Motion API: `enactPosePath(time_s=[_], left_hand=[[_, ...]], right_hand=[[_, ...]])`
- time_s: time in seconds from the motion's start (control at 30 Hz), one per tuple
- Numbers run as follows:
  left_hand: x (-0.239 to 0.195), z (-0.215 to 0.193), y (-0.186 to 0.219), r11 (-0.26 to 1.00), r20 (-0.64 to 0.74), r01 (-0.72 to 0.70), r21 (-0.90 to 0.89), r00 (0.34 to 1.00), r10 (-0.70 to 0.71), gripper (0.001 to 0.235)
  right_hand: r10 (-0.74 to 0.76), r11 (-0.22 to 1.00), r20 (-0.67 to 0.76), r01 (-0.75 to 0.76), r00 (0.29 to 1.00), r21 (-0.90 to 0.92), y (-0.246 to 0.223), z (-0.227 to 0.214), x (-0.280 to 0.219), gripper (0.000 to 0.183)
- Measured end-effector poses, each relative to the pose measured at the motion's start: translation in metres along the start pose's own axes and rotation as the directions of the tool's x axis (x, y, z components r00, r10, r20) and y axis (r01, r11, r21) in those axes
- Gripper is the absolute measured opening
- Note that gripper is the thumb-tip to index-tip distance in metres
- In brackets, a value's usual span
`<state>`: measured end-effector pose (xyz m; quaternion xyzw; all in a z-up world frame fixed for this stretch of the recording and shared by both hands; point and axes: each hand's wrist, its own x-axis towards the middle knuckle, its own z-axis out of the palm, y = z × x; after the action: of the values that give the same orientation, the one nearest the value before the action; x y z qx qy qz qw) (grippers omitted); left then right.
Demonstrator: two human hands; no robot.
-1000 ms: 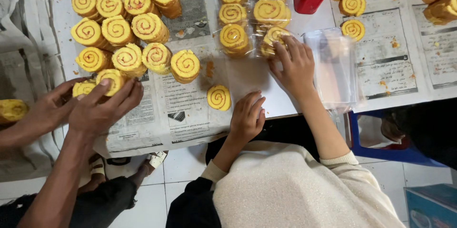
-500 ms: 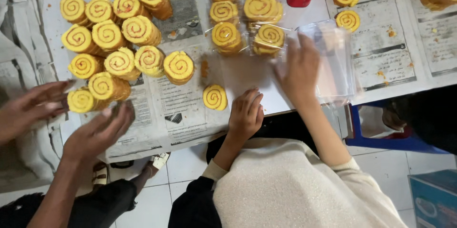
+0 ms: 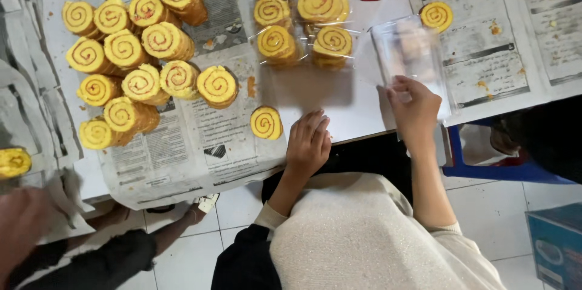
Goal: The person places yellow spiral cake rolls into clear plastic bags and seals them with a handheld tape dispenser. Another person cuts additional cake rolls nearby. The packed rolls are stacked on the table.
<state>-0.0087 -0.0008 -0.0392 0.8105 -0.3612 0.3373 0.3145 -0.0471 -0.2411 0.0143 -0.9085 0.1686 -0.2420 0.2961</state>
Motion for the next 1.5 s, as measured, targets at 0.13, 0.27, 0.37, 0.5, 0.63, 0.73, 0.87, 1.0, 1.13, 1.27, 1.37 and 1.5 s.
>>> enactPosePath(time_s=[0.13, 0.27, 0.37, 0.5, 0.63, 0.73, 0.87, 1.0, 1.13, 1.27, 1.37, 1.5], left_hand=[[0.004, -0.006, 0.0, 0.995, 0.0, 0.049, -0.087, 0.999, -0.049, 0.027], [0.01, -0.023, 0.006, 0.978, -0.015, 0.092, -0.186, 0.995, -0.096, 0.027], [-0.004, -0.033, 0.003, 0.975, -0.039, 0.123, -0.184, 0.991, -0.132, 0.027], [-0.02, -0.053, -0.013, 0.968, -0.008, 0.236, -0.081, 0.971, -0.237, 0.028], [-0.02, -0.074, -0.037, 0.933, -0.022, 0.359, -0.005, 0.933, -0.359, 0.037], [-0.013, -0.083, -0.049, 0.892, 0.038, 0.428, 0.144, 0.899, -0.437, 0.055], [-0.01, -0.082, -0.061, 0.85, 0.195, 0.487, 0.201, 0.83, -0.522, 0.093], [-0.01, -0.08, -0.059, 0.839, 0.236, 0.519, 0.161, 0.806, -0.544, 0.097], [-0.015, -0.083, -0.058, 0.815, 0.245, 0.571, 0.097, 0.78, -0.576, 0.1], [-0.012, -0.091, -0.059, 0.713, 0.302, 0.697, -0.072, 0.697, -0.651, 0.106], [-0.004, -0.095, -0.061, 0.72, 0.322, 0.689, -0.078, 0.701, -0.636, 0.108], [-0.002, -0.095, -0.058, 0.741, 0.38, 0.67, -0.049, 0.699, -0.606, 0.105]], right_hand=[[0.068, 0.989, 0.058, -0.075, 0.996, 0.124, -0.006, -0.007, 0.002, 0.004], [0.004, 0.974, -0.083, 0.015, 0.997, 0.228, -0.043, -0.017, -0.003, 0.005], [-0.09, 0.992, -0.071, 0.096, 0.993, 0.078, -0.089, -0.013, -0.015, 0.006], [-0.007, 0.97, 0.456, 0.117, 0.89, -0.214, -0.099, 0.053, -0.045, 0.036], [-0.138, 0.938, 0.516, 0.279, 0.845, -0.205, -0.121, 0.071, -0.058, 0.035], [-0.168, 0.922, 0.555, 0.329, 0.815, -0.203, -0.115, 0.083, -0.06, 0.038], [-0.45, 0.751, 0.274, 0.526, 0.85, -0.399, -0.081, 0.116, -0.063, 0.04], [-0.451, 0.816, 0.223, 0.5, 0.865, -0.29, -0.084, 0.104, -0.054, 0.048], [-0.477, 0.814, 0.254, 0.532, 0.841, -0.233, -0.078, 0.101, -0.051, 0.041], [-0.5, 0.813, 0.368, 0.571, 0.784, -0.11, -0.072, 0.09, -0.043, 0.034], [-0.467, 0.839, 0.453, 0.542, 0.759, -0.044, -0.07, 0.076, -0.033, 0.028], [-0.433, 0.876, 0.522, 0.48, 0.735, 0.051, -0.06, 0.069, -0.031, 0.026]])
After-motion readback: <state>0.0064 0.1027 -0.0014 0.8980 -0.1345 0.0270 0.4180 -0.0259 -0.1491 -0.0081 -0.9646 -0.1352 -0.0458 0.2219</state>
